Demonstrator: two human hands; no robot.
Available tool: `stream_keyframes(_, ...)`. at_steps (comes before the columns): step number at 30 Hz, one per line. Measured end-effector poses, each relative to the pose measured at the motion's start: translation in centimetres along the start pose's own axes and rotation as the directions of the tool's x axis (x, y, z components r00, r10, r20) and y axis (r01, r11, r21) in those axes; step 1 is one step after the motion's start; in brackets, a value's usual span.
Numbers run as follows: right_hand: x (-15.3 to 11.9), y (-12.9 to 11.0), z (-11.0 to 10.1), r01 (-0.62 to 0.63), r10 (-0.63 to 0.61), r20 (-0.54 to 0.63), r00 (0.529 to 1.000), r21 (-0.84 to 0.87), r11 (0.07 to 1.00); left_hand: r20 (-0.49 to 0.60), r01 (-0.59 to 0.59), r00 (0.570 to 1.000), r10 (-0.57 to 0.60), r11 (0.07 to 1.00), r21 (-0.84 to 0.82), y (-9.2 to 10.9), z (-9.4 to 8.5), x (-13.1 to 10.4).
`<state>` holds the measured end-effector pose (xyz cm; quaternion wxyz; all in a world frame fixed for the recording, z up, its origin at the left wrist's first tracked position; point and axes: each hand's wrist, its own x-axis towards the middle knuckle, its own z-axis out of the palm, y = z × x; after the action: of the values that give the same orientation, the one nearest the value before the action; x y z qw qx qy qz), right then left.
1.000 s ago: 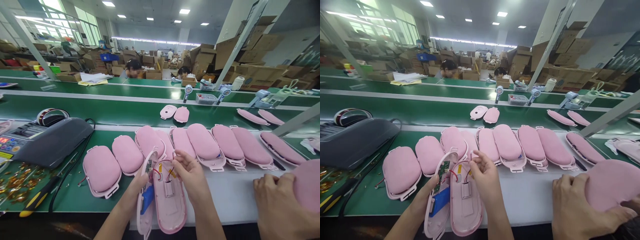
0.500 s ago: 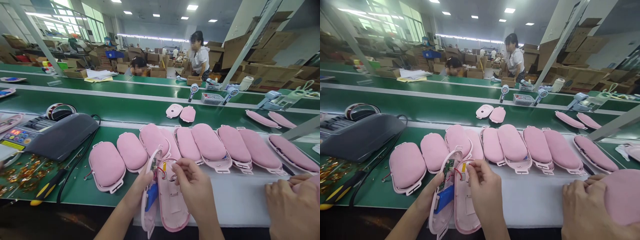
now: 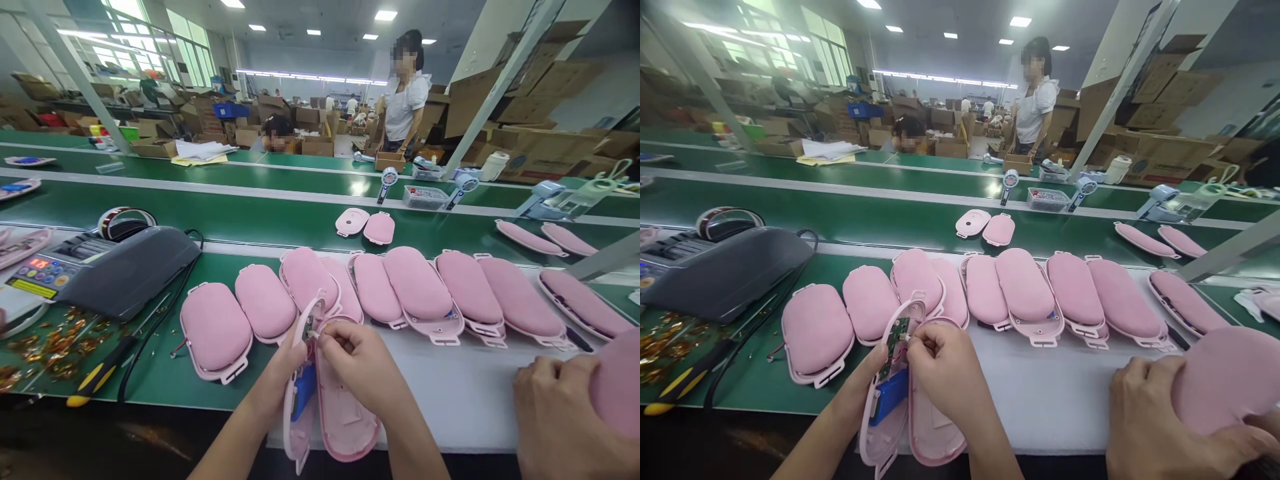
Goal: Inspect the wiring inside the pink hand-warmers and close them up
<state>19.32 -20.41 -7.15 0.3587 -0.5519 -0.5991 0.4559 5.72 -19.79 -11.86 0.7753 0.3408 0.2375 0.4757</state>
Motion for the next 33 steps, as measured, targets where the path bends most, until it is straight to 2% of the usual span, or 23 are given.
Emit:
stream_keyframes(4,0.9,-0.2,-0.3,0.016,-0.014,0.059,0.998,-0.032,0.999,-0.009,-0.051,0.999,0.052,0.998,0.044,-0.1,0.0,0.0)
stream_keyframes(9,0.8,-0.7,-0.6,0.023,-0.017,0.083,0.996,-0.068,0.997,-0.02,-0.019,1.0,0.02,0.999,0.05,-0.1,-0.2,0.1)
stream_keyframes(13,0.7,-1.1,-0.5,0.039,-0.031,0.064,0.997,-0.126,0.991,-0.005,-0.018,1.0,0.019,0.997,0.08,-0.2,-0.7,0.2)
stream_keyframes(16,0.8,-1.8,-0.2,0.07,-0.061,0.045,0.997,-0.255,0.965,-0.019,-0.053,0.998,0.056,0.987,0.151,-0.3,-0.9,0.5)
stream_keyframes(20,0.6,-2.2,0.0,0.07,-0.075,0.0,0.997,-0.348,0.935,-0.063,-0.029,0.997,0.04,0.987,0.159,-0.1,-0.4,0.5)
stream_keyframes(21,0.3,-1.7,0.0,0.064,-0.086,-0.048,0.995,-0.347,0.936,-0.063,-0.023,0.998,0.032,0.991,0.136,0.0,-0.2,0.5)
stream_keyframes(23,-0.9,0.2,-0.2,0.045,-0.138,-0.241,0.961,-0.355,0.934,-0.045,-0.006,0.999,0.01,0.997,0.075,0.1,0.1,0.2)
stream_keyframes(25,-2.6,3.3,-0.1,0.009,-0.204,-0.477,0.855,-0.38,0.925,-0.025,0.031,0.999,-0.03,1.0,0.007,0.1,0.2,0.0)
stream_keyframes(26,-3.6,5.0,0.1,-0.033,-0.194,-0.53,0.825,-0.388,0.921,-0.015,0.058,0.998,-0.059,0.998,-0.025,0.1,0.1,-0.1)
stream_keyframes(28,-5.3,8.1,0.7,-0.042,-0.134,-0.519,0.845,-0.314,0.949,0.005,0.123,0.992,-0.123,0.989,-0.076,0.1,-0.2,-0.4)
stream_keyframes(30,-6.5,9.7,1.3,-0.091,-0.011,-0.501,0.866,-0.178,0.98,0.007,0.179,0.984,-0.179,0.98,-0.092,0.4,-0.6,-0.6)
stream_keyframes(32,-7.2,9.6,1.7,-0.111,0.059,-0.527,0.848,-0.067,0.992,-0.032,0.196,0.98,-0.198,0.979,-0.047,1.0,-0.8,-0.7)
stream_keyframes(33,-7.3,9.1,1.8,-0.097,0.057,-0.553,0.831,-0.044,0.994,-0.058,0.198,0.979,-0.197,0.98,-0.004,1.5,-0.7,-0.8)
